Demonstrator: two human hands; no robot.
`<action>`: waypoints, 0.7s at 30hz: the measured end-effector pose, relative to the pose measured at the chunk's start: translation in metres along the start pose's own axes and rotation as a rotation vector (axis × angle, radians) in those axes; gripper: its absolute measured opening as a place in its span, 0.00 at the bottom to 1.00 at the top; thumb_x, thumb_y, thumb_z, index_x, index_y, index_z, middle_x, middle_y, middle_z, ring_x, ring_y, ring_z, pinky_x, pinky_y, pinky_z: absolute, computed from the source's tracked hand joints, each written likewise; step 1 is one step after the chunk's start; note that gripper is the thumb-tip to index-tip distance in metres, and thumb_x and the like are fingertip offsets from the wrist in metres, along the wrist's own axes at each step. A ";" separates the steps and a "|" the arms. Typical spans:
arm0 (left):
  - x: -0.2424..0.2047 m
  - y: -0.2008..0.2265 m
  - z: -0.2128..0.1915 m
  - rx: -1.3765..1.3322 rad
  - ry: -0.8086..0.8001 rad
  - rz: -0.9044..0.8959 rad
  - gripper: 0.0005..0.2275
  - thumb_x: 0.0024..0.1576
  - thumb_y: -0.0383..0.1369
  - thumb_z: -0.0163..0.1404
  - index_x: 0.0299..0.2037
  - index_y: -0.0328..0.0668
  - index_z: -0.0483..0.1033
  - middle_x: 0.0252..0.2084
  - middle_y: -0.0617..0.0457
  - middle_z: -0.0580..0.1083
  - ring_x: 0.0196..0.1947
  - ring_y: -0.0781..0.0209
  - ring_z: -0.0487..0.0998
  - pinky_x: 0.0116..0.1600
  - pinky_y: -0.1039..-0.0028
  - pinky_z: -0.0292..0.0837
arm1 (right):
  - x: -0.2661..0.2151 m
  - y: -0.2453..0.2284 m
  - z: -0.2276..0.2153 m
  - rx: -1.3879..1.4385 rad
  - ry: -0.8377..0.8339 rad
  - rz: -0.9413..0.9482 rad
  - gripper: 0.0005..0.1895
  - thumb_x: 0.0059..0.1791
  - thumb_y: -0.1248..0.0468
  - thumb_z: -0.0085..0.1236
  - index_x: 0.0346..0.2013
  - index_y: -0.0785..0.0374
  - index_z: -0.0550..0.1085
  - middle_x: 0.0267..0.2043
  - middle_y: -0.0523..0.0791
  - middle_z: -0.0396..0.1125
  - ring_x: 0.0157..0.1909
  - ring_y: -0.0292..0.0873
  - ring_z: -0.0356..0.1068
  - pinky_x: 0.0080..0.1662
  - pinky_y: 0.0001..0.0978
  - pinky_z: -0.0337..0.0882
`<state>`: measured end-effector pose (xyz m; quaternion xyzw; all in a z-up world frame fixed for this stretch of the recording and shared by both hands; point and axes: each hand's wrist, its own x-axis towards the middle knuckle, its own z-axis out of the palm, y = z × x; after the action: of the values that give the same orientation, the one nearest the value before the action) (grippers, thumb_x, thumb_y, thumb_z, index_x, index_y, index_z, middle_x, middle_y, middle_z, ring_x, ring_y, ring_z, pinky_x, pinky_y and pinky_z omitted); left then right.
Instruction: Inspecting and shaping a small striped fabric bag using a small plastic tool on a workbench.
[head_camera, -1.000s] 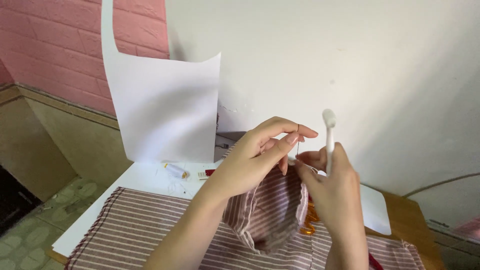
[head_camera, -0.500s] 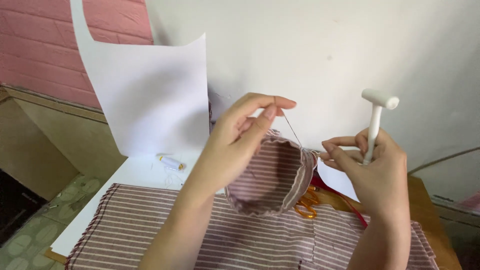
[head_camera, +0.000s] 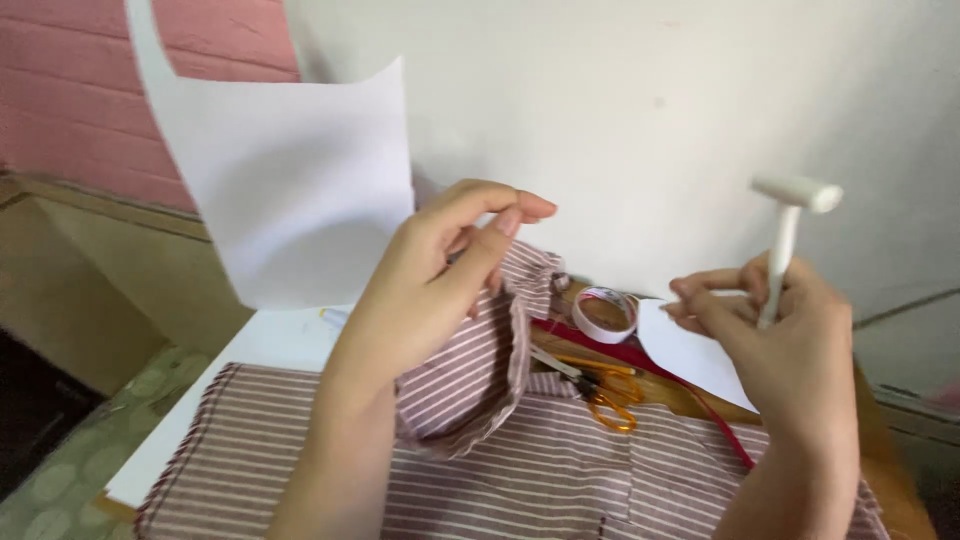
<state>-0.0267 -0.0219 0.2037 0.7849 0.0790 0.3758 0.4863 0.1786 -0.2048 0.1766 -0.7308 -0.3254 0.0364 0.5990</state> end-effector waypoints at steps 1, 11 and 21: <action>0.001 -0.006 0.003 0.011 0.014 -0.005 0.14 0.69 0.35 0.43 0.56 0.42 0.81 0.55 0.55 0.79 0.28 0.70 0.72 0.31 0.81 0.71 | -0.004 -0.008 0.007 0.008 -0.016 -0.004 0.22 0.53 0.75 0.64 0.29 0.61 0.57 0.42 0.59 0.80 0.38 0.50 0.84 0.46 0.35 0.88; -0.003 0.001 -0.003 0.019 0.022 0.075 0.13 0.71 0.35 0.42 0.54 0.48 0.81 0.57 0.59 0.81 0.42 0.70 0.76 0.47 0.79 0.70 | -0.008 -0.018 0.092 -0.112 -0.341 0.023 0.26 0.47 0.66 0.63 0.61 0.59 0.74 0.65 0.41 0.77 0.62 0.39 0.78 0.63 0.35 0.76; 0.000 0.003 -0.006 -0.172 -0.013 -0.074 0.15 0.68 0.38 0.43 0.55 0.42 0.81 0.51 0.56 0.78 0.29 0.70 0.73 0.22 0.80 0.79 | -0.002 0.002 0.079 0.127 -0.152 -0.073 0.05 0.51 0.76 0.64 0.35 0.71 0.75 0.42 0.51 0.80 0.38 0.45 0.81 0.42 0.36 0.88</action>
<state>-0.0316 -0.0191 0.2081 0.7390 0.0723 0.3581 0.5661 0.1428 -0.1387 0.1525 -0.6741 -0.3934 0.0902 0.6186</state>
